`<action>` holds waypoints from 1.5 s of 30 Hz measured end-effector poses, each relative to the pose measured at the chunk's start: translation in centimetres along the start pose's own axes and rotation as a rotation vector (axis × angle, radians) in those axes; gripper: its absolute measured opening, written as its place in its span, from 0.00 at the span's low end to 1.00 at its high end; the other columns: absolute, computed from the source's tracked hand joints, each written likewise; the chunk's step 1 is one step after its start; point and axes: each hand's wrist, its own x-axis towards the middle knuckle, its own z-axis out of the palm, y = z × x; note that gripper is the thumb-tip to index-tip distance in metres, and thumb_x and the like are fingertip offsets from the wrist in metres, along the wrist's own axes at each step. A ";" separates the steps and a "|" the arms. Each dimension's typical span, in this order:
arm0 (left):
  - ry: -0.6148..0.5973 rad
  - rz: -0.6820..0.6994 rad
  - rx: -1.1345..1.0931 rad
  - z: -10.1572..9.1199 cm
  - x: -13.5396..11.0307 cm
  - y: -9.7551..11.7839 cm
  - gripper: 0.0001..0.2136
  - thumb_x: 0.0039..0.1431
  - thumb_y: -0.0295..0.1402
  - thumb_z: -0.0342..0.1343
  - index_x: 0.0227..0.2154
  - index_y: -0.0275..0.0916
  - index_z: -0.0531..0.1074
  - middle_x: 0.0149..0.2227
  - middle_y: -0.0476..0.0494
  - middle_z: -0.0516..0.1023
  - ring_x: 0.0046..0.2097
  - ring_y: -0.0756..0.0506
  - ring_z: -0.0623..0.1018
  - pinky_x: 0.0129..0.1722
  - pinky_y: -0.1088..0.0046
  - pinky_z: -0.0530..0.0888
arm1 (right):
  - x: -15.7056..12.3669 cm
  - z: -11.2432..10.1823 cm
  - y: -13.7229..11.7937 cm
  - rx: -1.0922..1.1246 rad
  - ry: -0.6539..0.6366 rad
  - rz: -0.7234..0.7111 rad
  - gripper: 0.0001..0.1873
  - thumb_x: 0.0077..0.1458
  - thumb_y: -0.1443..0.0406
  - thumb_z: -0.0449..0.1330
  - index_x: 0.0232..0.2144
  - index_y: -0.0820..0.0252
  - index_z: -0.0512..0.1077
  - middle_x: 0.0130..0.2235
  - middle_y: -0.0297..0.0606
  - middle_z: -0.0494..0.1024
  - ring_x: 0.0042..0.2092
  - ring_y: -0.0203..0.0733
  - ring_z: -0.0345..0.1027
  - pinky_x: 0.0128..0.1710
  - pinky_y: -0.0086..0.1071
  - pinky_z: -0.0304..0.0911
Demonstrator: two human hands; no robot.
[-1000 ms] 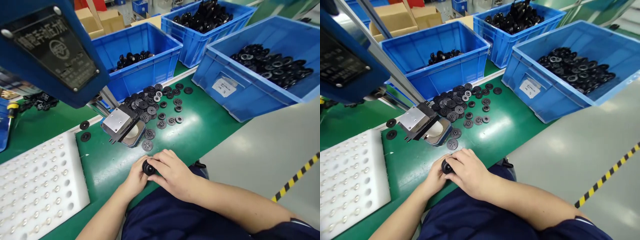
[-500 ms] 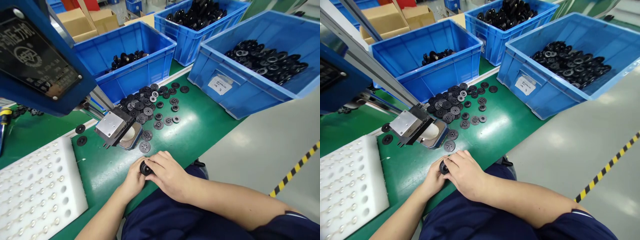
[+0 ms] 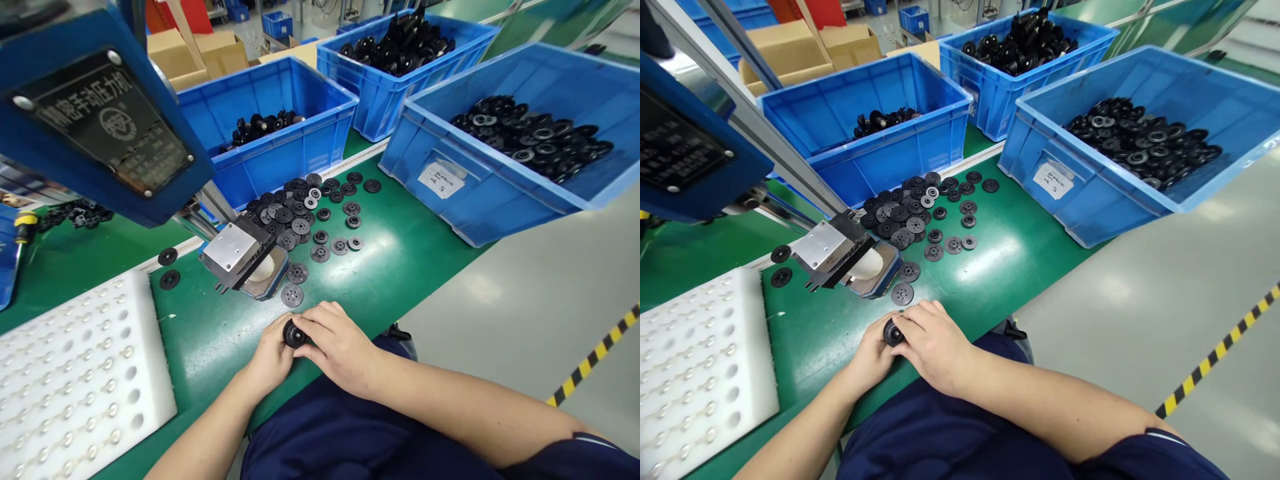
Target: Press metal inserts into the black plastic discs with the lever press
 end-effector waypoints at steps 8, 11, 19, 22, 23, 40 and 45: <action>-0.007 -0.069 -0.037 0.0 0.6 0.4 0.05 0.59 0.27 0.52 0.34 0.38 0.72 0.33 0.43 0.78 0.35 0.43 0.77 0.37 0.67 0.73 | 0.1 -0.2 0.4 -0.003 0.039 0.000 0.18 0.60 0.60 0.63 0.49 0.65 0.71 0.42 0.44 0.77 0.42 0.43 0.65 0.42 0.40 0.63; -0.067 -0.121 -0.056 -0.3 1.2 0.7 0.04 0.59 0.27 0.52 0.31 0.38 0.71 0.31 0.45 0.77 0.34 0.45 0.75 0.36 0.70 0.71 | 0.2 -0.4 1.0 0.045 0.065 0.012 0.17 0.61 0.58 0.61 0.48 0.63 0.72 0.41 0.43 0.77 0.41 0.43 0.66 0.41 0.39 0.64; -0.164 -0.297 -0.233 -0.8 1.5 1.4 0.07 0.59 0.32 0.56 0.40 0.38 0.70 0.33 0.48 0.75 0.35 0.47 0.72 0.35 0.73 0.68 | -0.1 -0.9 2.4 0.239 0.103 0.106 0.17 0.64 0.57 0.57 0.50 0.61 0.72 0.40 0.42 0.76 0.43 0.41 0.70 0.43 0.37 0.70; -0.153 -0.338 -0.297 -0.8 1.6 1.8 0.06 0.59 0.35 0.56 0.36 0.38 0.69 0.29 0.50 0.72 0.31 0.48 0.71 0.31 0.74 0.67 | -0.2 -0.8 3.7 0.311 0.109 0.158 0.19 0.67 0.55 0.52 0.49 0.62 0.73 0.37 0.42 0.76 0.38 0.39 0.71 0.38 0.35 0.71; -0.156 -0.351 -0.307 -0.7 1.6 1.8 0.06 0.59 0.35 0.56 0.35 0.39 0.68 0.27 0.51 0.70 0.29 0.49 0.70 0.29 0.74 0.66 | -0.3 -0.7 4.3 0.327 0.122 0.184 0.20 0.68 0.55 0.49 0.48 0.62 0.74 0.36 0.41 0.76 0.37 0.38 0.71 0.37 0.35 0.71; 0.080 -0.269 -0.069 -2.1 0.3 4.8 0.08 0.58 0.37 0.62 0.38 0.39 0.76 0.33 0.44 0.78 0.36 0.45 0.75 0.39 0.69 0.71 | -0.2 0.1 6.1 0.371 0.242 0.234 0.22 0.69 0.58 0.46 0.41 0.62 0.77 0.31 0.41 0.78 0.29 0.37 0.71 0.26 0.30 0.69; 0.324 -0.337 -0.198 -7.8 1.0 8.8 0.13 0.56 0.36 0.65 0.42 0.38 0.75 0.35 0.44 0.81 0.33 0.47 0.78 0.36 0.71 0.74 | 2.6 -4.4 4.3 0.085 0.443 -0.089 0.12 0.65 0.63 0.54 0.47 0.57 0.73 0.36 0.41 0.77 0.30 0.37 0.70 0.30 0.33 0.71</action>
